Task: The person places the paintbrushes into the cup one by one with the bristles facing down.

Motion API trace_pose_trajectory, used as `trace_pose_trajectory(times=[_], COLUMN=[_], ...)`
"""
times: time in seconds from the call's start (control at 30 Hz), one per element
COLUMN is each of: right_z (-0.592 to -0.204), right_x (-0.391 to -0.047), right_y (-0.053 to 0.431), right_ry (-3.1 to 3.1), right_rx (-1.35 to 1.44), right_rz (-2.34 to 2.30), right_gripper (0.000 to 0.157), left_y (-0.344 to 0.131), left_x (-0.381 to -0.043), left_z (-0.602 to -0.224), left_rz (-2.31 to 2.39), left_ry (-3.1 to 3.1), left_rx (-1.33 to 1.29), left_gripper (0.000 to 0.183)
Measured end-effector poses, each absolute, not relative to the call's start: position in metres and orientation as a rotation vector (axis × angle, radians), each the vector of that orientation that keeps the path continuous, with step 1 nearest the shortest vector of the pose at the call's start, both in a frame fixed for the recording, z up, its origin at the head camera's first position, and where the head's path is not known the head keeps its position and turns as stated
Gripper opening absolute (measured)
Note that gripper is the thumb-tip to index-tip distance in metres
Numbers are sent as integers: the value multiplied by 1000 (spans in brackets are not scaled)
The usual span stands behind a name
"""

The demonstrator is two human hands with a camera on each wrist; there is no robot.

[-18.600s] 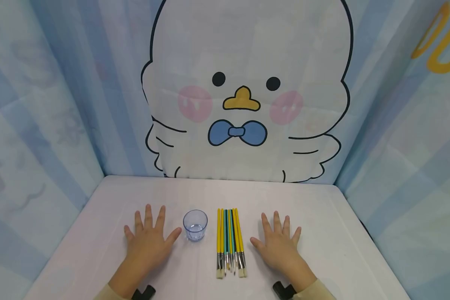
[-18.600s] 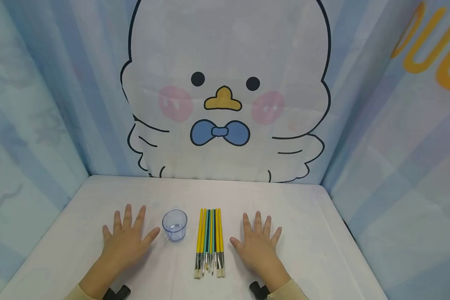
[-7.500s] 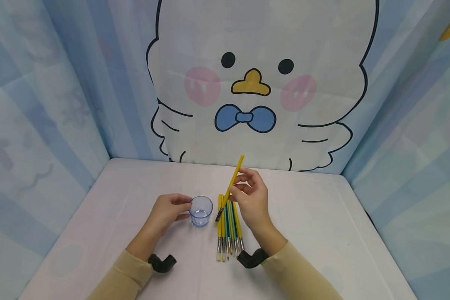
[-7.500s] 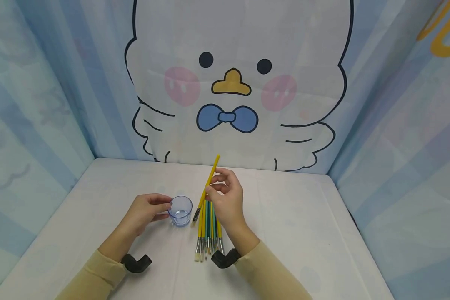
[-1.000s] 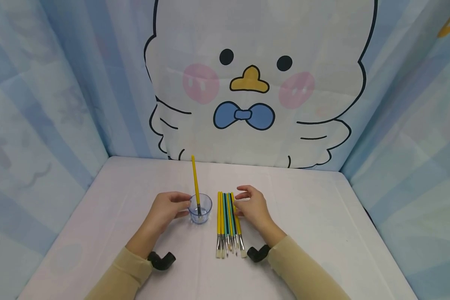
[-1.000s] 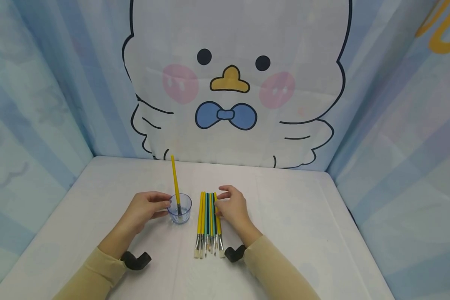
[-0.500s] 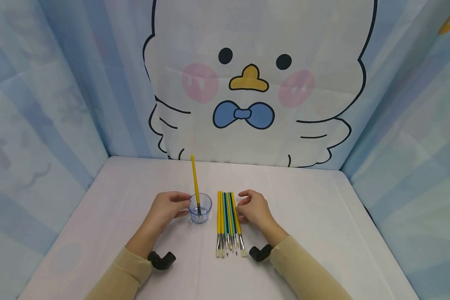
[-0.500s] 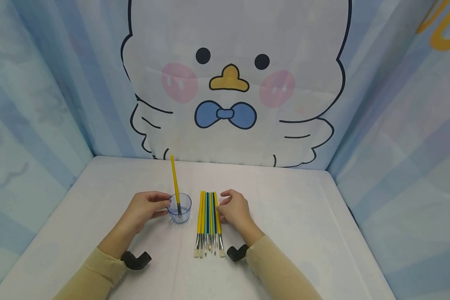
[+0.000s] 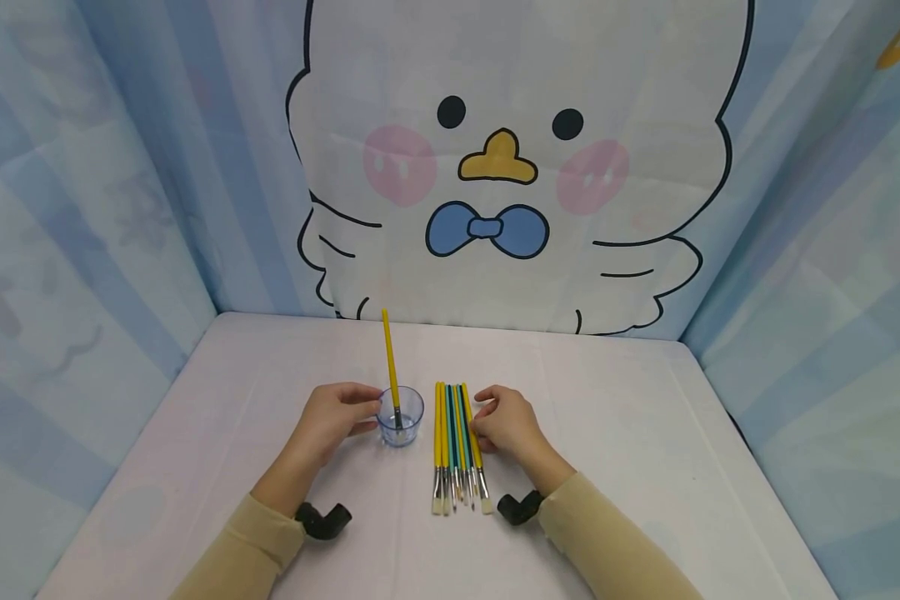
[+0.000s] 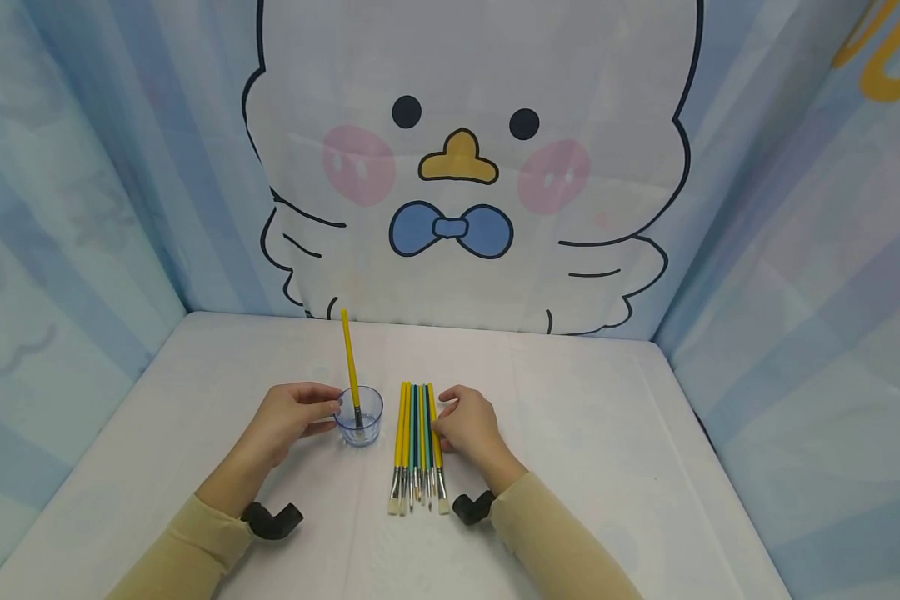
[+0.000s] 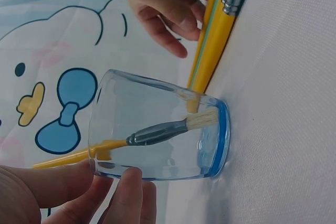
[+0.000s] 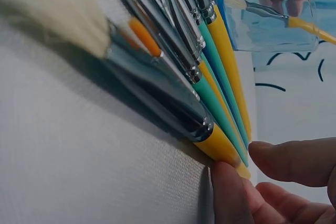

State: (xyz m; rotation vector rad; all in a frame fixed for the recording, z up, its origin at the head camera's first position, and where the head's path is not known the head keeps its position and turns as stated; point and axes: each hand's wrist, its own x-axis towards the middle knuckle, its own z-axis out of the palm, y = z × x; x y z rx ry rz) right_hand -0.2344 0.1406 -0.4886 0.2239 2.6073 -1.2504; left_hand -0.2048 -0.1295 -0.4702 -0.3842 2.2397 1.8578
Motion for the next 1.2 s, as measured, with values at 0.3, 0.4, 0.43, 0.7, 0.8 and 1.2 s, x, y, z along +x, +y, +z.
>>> trace_pose_trajectory(times=[0.3,0.4,0.43,0.7,0.8,1.2], right_z=[-490,-491,-491,-490,-488,-485], right_x=[-233,-233,-233,-236,-238,-237], right_y=[138,138,137,138,139,140], right_ry=[2625,2641,2644,2655,2657,2583], right_rx=[155,148,145,115,119,188], right_rz=[-1185,-1164,-1156,-1089,-1069,-1140], right_gripper=[49,48,47,44,45,41], left_y=[-129,-129,-128,-128,-129,-128], left_x=[-205,-205,-205,-206,-206,-205], left_z=[-469,-469,-469,-470,-470,-470], left_rz=[1852,1854,1853,1854,1865,1854], left_ry=[2241,2236,2235,2234,2226,2240], left_rx=[-391,-396,-397,-390,-380,-379], left_gripper=[31,31,32,32,32,32])
